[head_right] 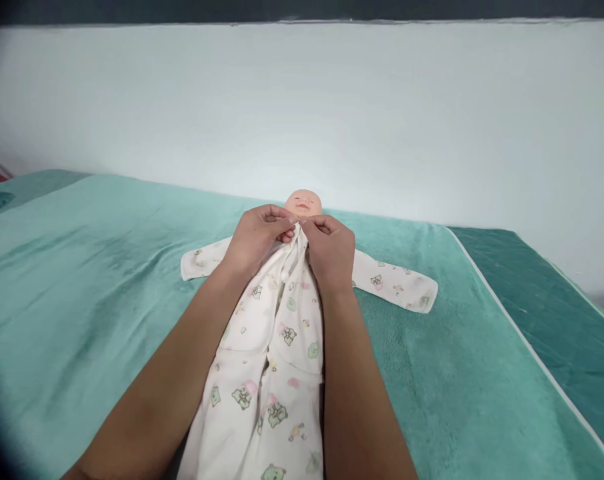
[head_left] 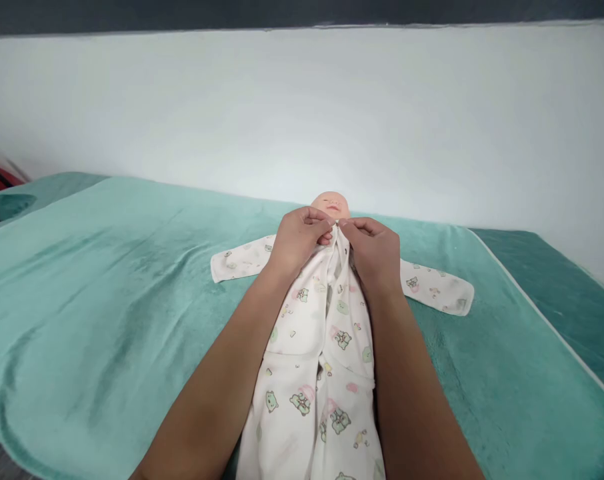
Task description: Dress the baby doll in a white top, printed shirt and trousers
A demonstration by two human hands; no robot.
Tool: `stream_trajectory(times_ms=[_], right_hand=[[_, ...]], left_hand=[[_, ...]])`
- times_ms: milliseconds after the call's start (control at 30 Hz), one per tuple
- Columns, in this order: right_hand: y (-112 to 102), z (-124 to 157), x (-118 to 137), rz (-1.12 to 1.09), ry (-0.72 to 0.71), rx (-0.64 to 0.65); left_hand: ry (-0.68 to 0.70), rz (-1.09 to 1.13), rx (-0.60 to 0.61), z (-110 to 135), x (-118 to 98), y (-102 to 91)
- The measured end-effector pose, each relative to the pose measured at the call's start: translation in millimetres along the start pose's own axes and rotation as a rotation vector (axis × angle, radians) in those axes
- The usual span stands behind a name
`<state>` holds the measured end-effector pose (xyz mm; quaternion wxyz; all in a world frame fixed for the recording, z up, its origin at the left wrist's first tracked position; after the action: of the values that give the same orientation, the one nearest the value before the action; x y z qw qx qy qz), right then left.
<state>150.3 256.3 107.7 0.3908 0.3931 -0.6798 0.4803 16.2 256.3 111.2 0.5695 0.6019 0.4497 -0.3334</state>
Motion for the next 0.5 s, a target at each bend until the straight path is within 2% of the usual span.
stream_trajectory(times_ms=[267,500], right_hand=[[0.4,1.6,0.3,-0.008,-0.008,-0.001],[-1.6,2.0,1.9,0.071,-0.159,0.056]], left_hand=[[-0.022,0.004,0.031,-1.0,-1.7,-1.3],[-0.022,-0.023,0.06,-0.1,-4.1,-2.2]])
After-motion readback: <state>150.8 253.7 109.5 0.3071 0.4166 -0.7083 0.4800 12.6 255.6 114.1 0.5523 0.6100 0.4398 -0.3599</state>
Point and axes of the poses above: each hand's wrist, its own z-axis away from the middle knuckle, its own y-axis out of the palm, x = y × z, the point moved 1 cm from there along -z, towards the middle knuckle, and after that the axes turned 15 degrees about z, right-handed, at the moved point
